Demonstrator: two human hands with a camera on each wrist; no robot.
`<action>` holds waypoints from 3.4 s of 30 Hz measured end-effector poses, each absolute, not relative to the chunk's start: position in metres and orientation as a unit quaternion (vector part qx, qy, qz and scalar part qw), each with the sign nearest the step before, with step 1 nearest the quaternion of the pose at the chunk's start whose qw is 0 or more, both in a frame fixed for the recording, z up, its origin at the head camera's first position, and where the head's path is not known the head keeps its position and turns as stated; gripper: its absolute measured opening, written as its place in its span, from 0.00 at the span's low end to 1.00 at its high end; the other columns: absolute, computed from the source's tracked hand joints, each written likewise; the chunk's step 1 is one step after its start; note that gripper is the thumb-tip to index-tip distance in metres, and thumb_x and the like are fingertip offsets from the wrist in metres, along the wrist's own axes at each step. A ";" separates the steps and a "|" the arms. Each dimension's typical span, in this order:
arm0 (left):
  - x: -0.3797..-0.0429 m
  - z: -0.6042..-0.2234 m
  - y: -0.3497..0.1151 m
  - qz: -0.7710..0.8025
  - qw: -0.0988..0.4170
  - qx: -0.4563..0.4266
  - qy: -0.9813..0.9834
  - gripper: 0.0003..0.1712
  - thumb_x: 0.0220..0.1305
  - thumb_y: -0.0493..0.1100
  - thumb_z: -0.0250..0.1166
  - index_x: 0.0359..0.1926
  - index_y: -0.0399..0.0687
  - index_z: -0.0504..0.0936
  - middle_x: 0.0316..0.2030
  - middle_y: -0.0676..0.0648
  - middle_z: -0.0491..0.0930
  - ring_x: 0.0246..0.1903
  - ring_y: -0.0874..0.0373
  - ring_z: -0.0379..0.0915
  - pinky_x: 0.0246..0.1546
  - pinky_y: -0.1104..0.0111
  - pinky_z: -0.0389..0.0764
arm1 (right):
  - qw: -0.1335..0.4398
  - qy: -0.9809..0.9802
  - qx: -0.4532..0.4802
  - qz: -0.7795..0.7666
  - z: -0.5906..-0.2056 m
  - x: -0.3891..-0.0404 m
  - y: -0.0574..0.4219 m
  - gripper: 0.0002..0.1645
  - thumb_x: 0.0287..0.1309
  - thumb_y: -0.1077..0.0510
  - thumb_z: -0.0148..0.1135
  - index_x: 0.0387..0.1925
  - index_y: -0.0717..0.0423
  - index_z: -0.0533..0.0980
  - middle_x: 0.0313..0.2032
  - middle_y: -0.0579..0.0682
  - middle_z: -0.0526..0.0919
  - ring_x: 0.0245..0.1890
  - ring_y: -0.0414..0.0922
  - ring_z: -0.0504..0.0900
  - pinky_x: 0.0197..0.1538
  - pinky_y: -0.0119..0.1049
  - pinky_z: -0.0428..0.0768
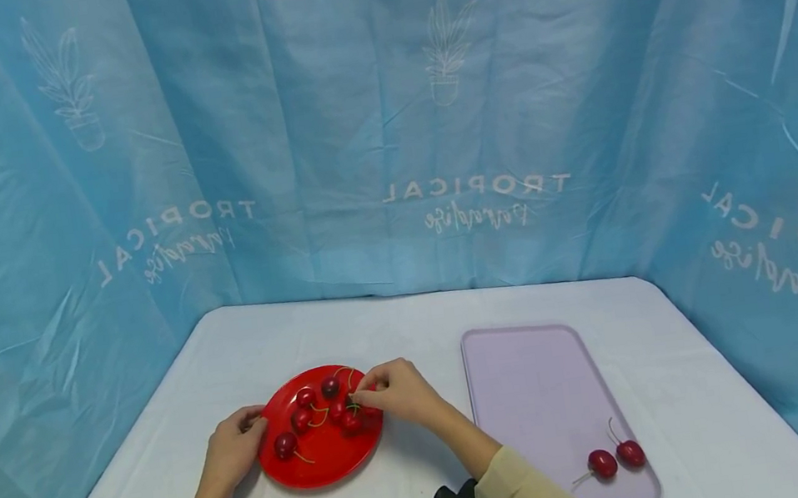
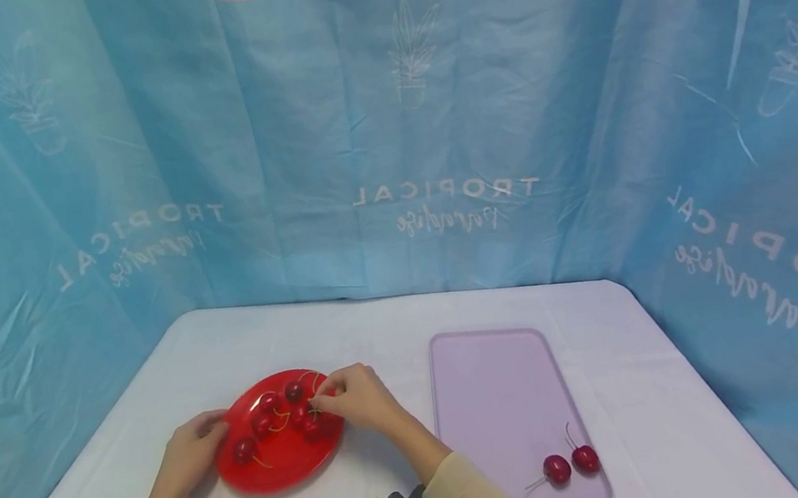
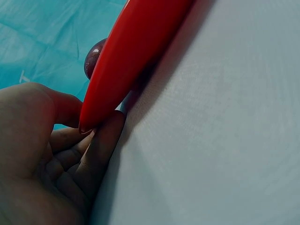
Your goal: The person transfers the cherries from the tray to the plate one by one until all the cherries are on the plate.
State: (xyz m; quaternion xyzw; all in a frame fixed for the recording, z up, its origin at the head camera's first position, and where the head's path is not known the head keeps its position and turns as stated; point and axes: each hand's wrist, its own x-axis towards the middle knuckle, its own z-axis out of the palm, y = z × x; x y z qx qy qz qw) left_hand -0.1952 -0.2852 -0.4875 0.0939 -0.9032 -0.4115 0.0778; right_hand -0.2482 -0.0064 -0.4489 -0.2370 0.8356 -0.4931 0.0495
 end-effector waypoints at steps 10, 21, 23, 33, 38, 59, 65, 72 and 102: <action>-0.195 -0.486 -0.284 -0.413 0.078 0.099 -0.902 0.21 0.67 0.41 0.53 0.57 0.32 0.74 0.47 0.34 0.77 0.48 0.41 0.72 0.49 0.50 0.78 | 0.044 0.843 -0.228 -0.486 -0.458 -0.255 -0.008 0.05 0.57 0.51 0.67 0.31 0.45 0.84 0.15 0.45 0.71 0.17 0.39 0.67 0.20 0.29 0.70; -0.195 -0.487 -0.285 -0.415 0.077 0.095 -0.901 0.21 0.67 0.41 0.54 0.57 0.32 0.74 0.48 0.34 0.77 0.49 0.40 0.72 0.49 0.50 0.78 | 0.033 0.850 -0.230 -0.472 -0.458 -0.254 -0.002 0.07 0.58 0.51 0.65 0.37 0.45 0.85 0.14 0.45 0.69 0.15 0.40 0.65 0.18 0.30 0.65; -0.194 -0.487 -0.284 -0.417 0.077 0.097 -0.900 0.21 0.67 0.41 0.54 0.57 0.32 0.74 0.48 0.34 0.77 0.49 0.41 0.72 0.49 0.51 0.78 | 0.033 0.852 -0.228 -0.470 -0.457 -0.254 -0.001 0.07 0.58 0.51 0.65 0.37 0.45 0.85 0.14 0.46 0.70 0.15 0.40 0.65 0.18 0.30 0.65; -0.196 -0.483 -0.284 -0.412 0.080 0.093 -0.903 0.21 0.67 0.40 0.53 0.56 0.32 0.75 0.45 0.36 0.78 0.47 0.42 0.73 0.48 0.52 0.79 | 0.037 0.863 -0.231 -0.448 -0.454 -0.257 0.017 0.10 0.59 0.50 0.63 0.39 0.47 0.85 0.15 0.46 0.71 0.15 0.41 0.67 0.18 0.31 0.67; -0.195 -0.485 -0.284 -0.415 0.080 0.096 -0.901 0.21 0.66 0.40 0.54 0.56 0.32 0.75 0.45 0.37 0.78 0.47 0.43 0.73 0.47 0.54 0.80 | 0.019 0.873 -0.243 -0.422 -0.452 -0.257 0.028 0.11 0.59 0.51 0.62 0.39 0.49 0.85 0.14 0.45 0.71 0.14 0.40 0.66 0.18 0.32 0.67; -0.193 -0.488 -0.285 -0.416 0.071 0.096 -0.902 0.22 0.67 0.41 0.54 0.57 0.33 0.74 0.47 0.36 0.78 0.48 0.42 0.72 0.48 0.51 0.78 | 0.016 0.876 -0.260 -0.407 -0.446 -0.251 0.053 0.09 0.59 0.50 0.63 0.38 0.47 0.85 0.13 0.43 0.71 0.14 0.39 0.66 0.18 0.33 0.68; -0.193 -0.487 -0.286 -0.413 0.070 0.097 -0.903 0.22 0.67 0.41 0.53 0.57 0.33 0.74 0.47 0.36 0.78 0.48 0.42 0.71 0.47 0.52 0.79 | 0.023 0.879 -0.261 -0.399 -0.444 -0.248 0.061 0.10 0.59 0.50 0.63 0.38 0.47 0.85 0.14 0.43 0.71 0.15 0.39 0.67 0.19 0.33 0.69; -0.196 -0.488 -0.285 -0.411 0.071 0.092 -0.904 0.22 0.67 0.41 0.53 0.57 0.32 0.74 0.46 0.36 0.78 0.47 0.42 0.72 0.46 0.53 0.79 | 0.022 0.886 -0.241 -0.394 -0.443 -0.245 0.073 0.10 0.59 0.49 0.63 0.38 0.48 0.85 0.14 0.43 0.72 0.15 0.39 0.67 0.19 0.33 0.69; -0.194 -0.488 -0.283 -0.414 0.077 0.094 -0.902 0.22 0.67 0.41 0.54 0.56 0.32 0.74 0.45 0.36 0.78 0.47 0.41 0.73 0.47 0.52 0.79 | -0.011 0.892 -0.229 -0.389 -0.430 -0.243 0.111 0.09 0.58 0.51 0.64 0.38 0.48 0.85 0.16 0.42 0.73 0.17 0.38 0.68 0.20 0.34 0.69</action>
